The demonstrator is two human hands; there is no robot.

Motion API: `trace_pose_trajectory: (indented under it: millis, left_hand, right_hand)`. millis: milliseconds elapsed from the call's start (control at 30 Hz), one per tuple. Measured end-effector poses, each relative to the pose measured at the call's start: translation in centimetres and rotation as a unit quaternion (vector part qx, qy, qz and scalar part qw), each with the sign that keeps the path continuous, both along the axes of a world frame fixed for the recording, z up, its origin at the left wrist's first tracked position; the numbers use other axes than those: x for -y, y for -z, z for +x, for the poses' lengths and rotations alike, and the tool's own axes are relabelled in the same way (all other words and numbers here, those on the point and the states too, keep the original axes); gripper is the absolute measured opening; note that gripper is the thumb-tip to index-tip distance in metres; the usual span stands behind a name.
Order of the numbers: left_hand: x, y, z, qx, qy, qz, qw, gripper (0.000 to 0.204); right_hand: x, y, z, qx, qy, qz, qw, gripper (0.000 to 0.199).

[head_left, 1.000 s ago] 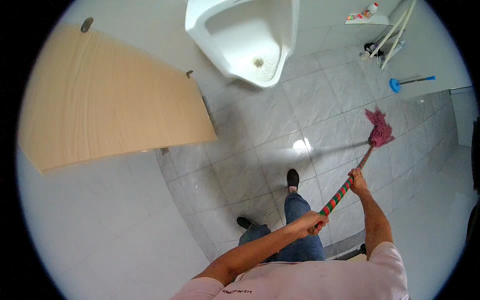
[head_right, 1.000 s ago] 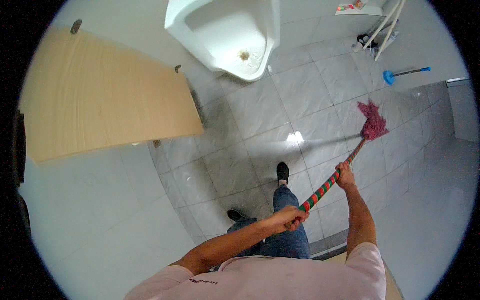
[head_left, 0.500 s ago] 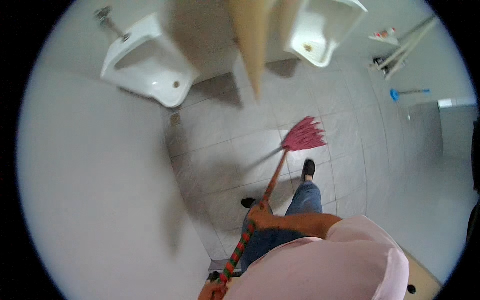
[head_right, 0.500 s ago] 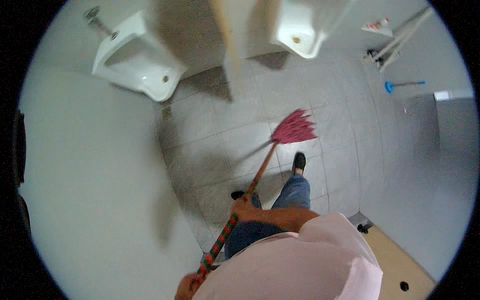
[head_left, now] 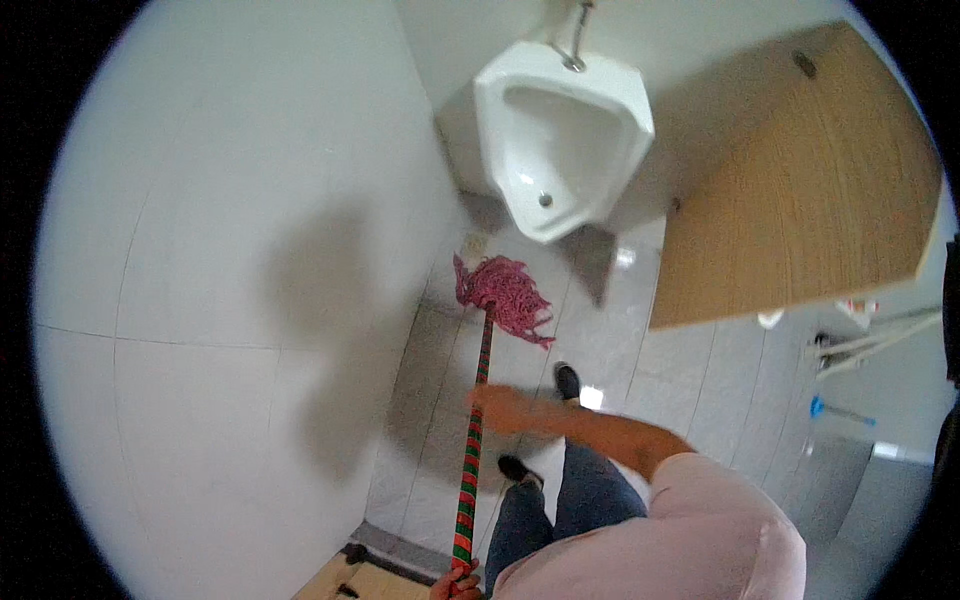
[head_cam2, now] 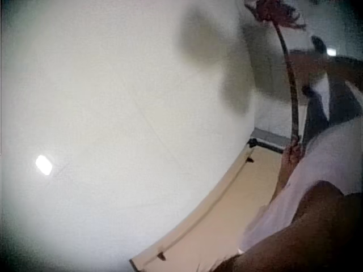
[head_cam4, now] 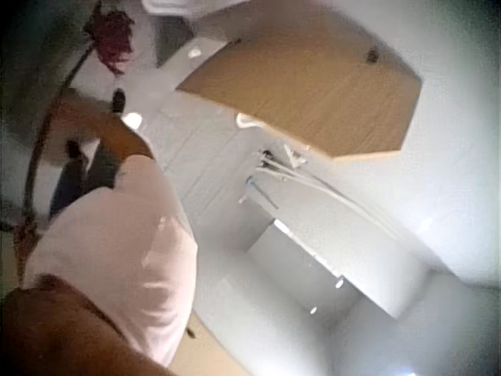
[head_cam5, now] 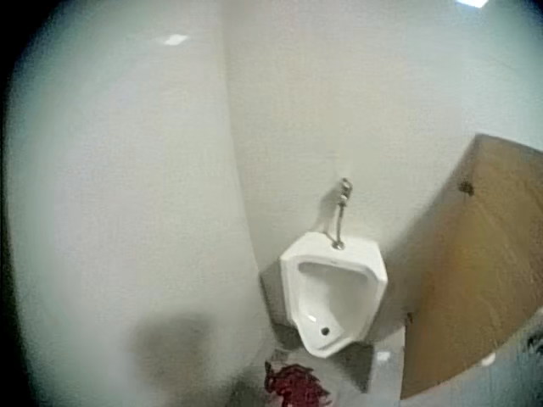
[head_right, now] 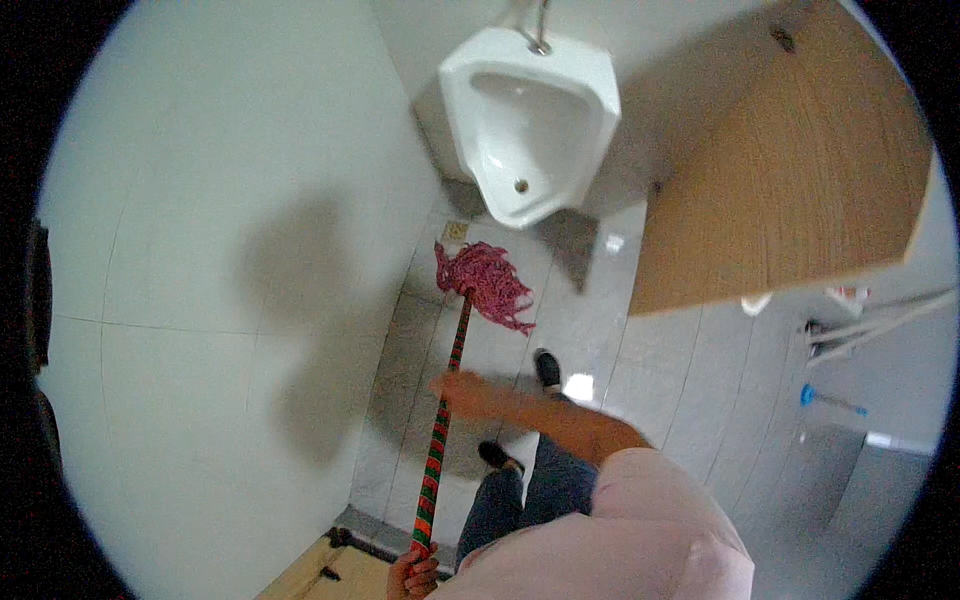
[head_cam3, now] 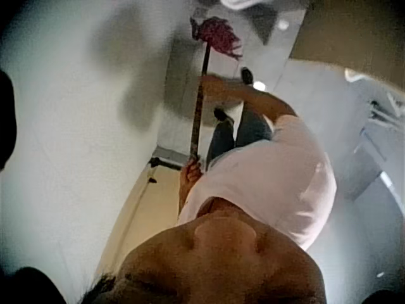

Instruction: The person wipes a white sink with a green cloth and then mops the tiled floor of a public restroom with a pink mop. They clean the main area and enter a toilet stall to mop the floor around a squat toilet.

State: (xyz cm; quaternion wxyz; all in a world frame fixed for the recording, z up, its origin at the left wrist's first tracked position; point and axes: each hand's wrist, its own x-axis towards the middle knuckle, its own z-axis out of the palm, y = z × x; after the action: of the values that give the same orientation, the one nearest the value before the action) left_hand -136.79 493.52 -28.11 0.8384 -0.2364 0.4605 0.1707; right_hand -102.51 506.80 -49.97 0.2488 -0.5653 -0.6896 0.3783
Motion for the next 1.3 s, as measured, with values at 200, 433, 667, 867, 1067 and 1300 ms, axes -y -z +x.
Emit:
trace_pose_trajectory:
  millis: [200,433,667,867,1067,1300]
  left_hand:
    - [-6.5,-1.0,11.0,-0.142,0.055,-0.068,0.986,0.016]
    - [-9.6,-2.7,19.5,-0.128,0.091,-0.028,0.987,0.008]
    - [-7.8,-0.9,17.9,-0.080,0.038,-0.065,0.994,0.031]
    - [-6.4,0.5,18.5,-0.048,0.029,-0.058,0.997,0.027]
    - [-5.2,0.2,19.8,-0.077,0.034,-0.036,0.996,0.026]
    - [-5.1,2.8,20.3,-0.064,0.049,-0.008,0.997,0.025]
  right_hand:
    - [-23.5,-25.1,30.7,0.319,0.186,0.255,0.894,0.030]
    - [-36.0,-30.4,50.2,0.844,-0.032,-0.115,0.523,0.026]
    - [-36.2,-30.7,48.8,0.807,-0.047,0.027,0.588,0.014]
    - [-36.1,-31.8,49.3,0.816,-0.064,-0.005,0.574,0.015]
    - [-36.0,-31.2,49.3,0.817,-0.078,0.039,0.570,0.017]
    - [-35.6,-30.9,50.1,0.808,-0.090,0.087,0.576,0.020]
